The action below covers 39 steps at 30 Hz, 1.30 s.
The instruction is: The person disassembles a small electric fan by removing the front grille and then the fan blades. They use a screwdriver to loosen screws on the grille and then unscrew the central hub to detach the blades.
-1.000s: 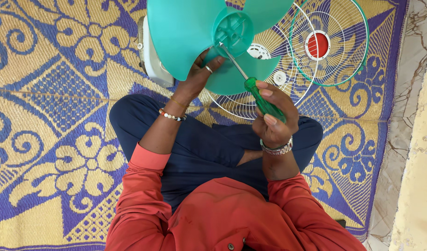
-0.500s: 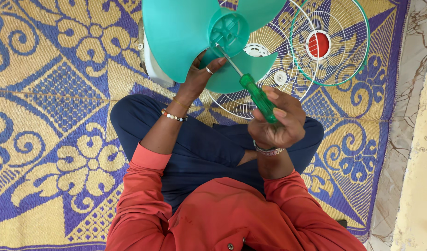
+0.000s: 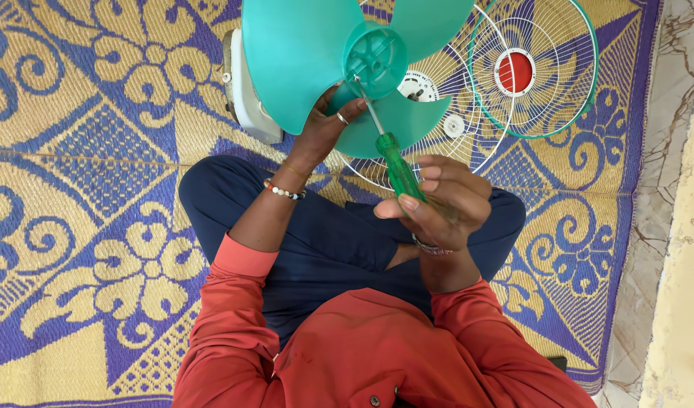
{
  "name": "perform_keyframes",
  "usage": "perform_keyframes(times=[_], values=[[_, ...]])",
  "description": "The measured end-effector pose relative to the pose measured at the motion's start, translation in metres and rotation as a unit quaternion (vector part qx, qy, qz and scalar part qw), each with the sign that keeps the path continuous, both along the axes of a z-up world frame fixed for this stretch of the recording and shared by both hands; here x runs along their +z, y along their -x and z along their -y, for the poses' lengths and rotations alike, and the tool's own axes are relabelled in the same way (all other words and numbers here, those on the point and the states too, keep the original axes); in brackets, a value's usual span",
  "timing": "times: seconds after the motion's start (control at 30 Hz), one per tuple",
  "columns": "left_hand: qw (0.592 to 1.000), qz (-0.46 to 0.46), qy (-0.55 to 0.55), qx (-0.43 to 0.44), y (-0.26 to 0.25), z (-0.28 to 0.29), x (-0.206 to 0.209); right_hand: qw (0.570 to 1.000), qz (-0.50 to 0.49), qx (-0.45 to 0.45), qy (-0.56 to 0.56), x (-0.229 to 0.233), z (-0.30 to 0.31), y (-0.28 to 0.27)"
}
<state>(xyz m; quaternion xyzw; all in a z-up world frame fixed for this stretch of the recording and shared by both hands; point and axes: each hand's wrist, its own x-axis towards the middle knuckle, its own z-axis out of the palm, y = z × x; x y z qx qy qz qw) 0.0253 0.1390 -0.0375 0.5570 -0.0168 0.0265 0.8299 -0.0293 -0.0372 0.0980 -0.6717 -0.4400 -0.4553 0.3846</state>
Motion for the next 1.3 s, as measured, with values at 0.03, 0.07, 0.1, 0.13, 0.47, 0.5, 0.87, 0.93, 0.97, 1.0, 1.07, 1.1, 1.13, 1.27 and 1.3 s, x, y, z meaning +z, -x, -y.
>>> perform_keyframes(times=[0.03,0.07,0.1,0.13,0.47,0.5,0.87,0.93,0.97,1.0,1.07,1.1,1.13,1.27,1.3], values=[[1.000,0.002,0.003,0.002,0.000,0.000,0.001,1.000,0.014,-0.001,-0.004,0.000,0.002,-0.001],[1.000,0.004,0.007,0.004,0.000,0.000,0.001,1.000,-0.019,-0.017,0.011,0.001,0.005,0.002],[1.000,0.000,0.007,0.002,-0.001,-0.001,0.001,0.998,-0.051,-0.034,0.026,0.003,0.009,0.009],[1.000,-0.004,0.007,0.001,-0.001,-0.002,0.001,0.994,-0.085,-0.050,0.041,0.004,0.012,0.012],[1.000,0.011,0.008,0.004,-0.002,0.001,-0.002,0.998,0.025,-0.047,-0.037,-0.010,0.004,0.001],[1.000,0.008,0.011,0.003,-0.002,0.001,-0.002,0.997,0.032,-0.054,-0.041,-0.011,0.006,0.001],[1.000,-0.001,-0.003,-0.001,0.000,0.002,-0.006,0.999,0.005,-0.041,-0.010,0.001,0.005,0.006],[1.000,0.000,0.011,0.003,-0.001,0.003,-0.005,0.999,-0.006,-0.044,-0.021,0.003,0.004,0.012],[1.000,0.001,0.017,0.005,-0.001,0.003,-0.004,0.999,0.002,-0.034,-0.019,0.004,0.005,0.011],[1.000,-0.009,0.014,0.002,-0.001,0.003,-0.004,1.000,0.011,-0.023,-0.016,0.004,0.008,0.008],[1.000,-0.028,0.007,-0.003,0.000,0.001,-0.002,1.000,0.010,-0.015,-0.005,0.004,0.012,0.007],[0.999,-0.032,0.008,-0.005,0.000,0.001,-0.001,1.000,0.002,-0.017,0.005,0.003,0.014,0.008],[0.999,-0.037,0.011,-0.006,0.001,0.001,-0.001,1.000,-0.008,-0.019,0.015,0.003,0.016,0.010],[0.999,-0.023,0.030,-0.010,0.002,0.002,0.001,0.999,-0.043,-0.026,0.018,-0.002,0.016,0.021],[0.999,-0.024,0.028,-0.013,0.003,0.003,0.000,0.998,-0.057,-0.026,0.026,-0.002,0.017,0.026]])
